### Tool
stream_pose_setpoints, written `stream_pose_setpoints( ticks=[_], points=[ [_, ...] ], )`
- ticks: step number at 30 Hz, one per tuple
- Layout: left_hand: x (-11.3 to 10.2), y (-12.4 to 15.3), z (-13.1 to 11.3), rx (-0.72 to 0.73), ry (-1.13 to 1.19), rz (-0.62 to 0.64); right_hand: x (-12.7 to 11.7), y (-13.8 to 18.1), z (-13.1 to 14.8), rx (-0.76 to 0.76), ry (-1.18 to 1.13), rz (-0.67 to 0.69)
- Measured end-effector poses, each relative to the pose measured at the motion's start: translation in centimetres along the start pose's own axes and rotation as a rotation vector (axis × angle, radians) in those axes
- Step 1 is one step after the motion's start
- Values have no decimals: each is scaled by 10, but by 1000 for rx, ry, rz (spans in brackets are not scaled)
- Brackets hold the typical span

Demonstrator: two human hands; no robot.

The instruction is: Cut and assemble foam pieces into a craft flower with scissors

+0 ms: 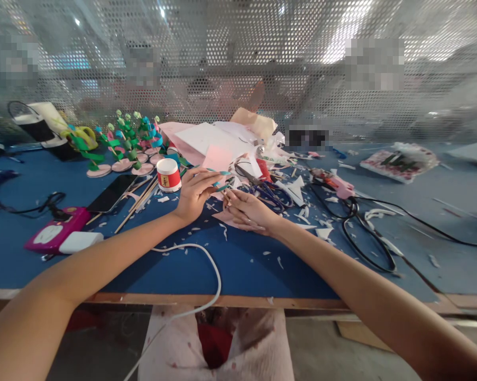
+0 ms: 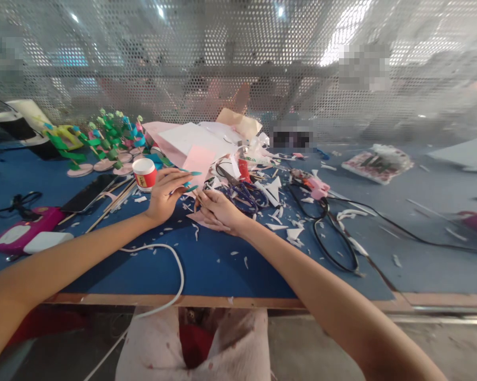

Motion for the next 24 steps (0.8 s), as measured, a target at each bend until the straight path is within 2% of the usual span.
stream_pose_setpoints(
  ticks=[8, 11, 14, 16, 18, 20, 22, 24],
  points=[
    [0, -1, 2, -26, 1, 0, -1, -1, -2, -4, -12, -10],
    [-1, 0, 8, -112, 103, -70, -3, -1, 0, -8, -32, -29],
    [3, 1, 16, -259, 303, -105, -5, -2, 0, -45, -58, -19],
    [12, 2, 17, -387, 480, -31, -6, -3, -1, -87, -60, -5],
    [22, 3, 13, -499, 642, 103, -7, -5, -3, -124, -52, 3],
    [30, 5, 7, -578, 718, 197, -7, -6, -6, -144, -50, 20],
    [32, 6, 2, -602, 716, 193, -7, -7, -9, -143, -56, 42],
    [27, 5, 1, -526, 649, 91, -7, -8, -10, -140, -57, 54]
  ],
)
Point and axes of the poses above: each hand's wrist, its own y-axis away from the middle knuckle, its own x-axis out of the palm, z = x × y, the point moved 3 cm from there along -y, towards the middle knuckle, and after that the axes turned 8 degrees about -x, right-handed, at the moved point
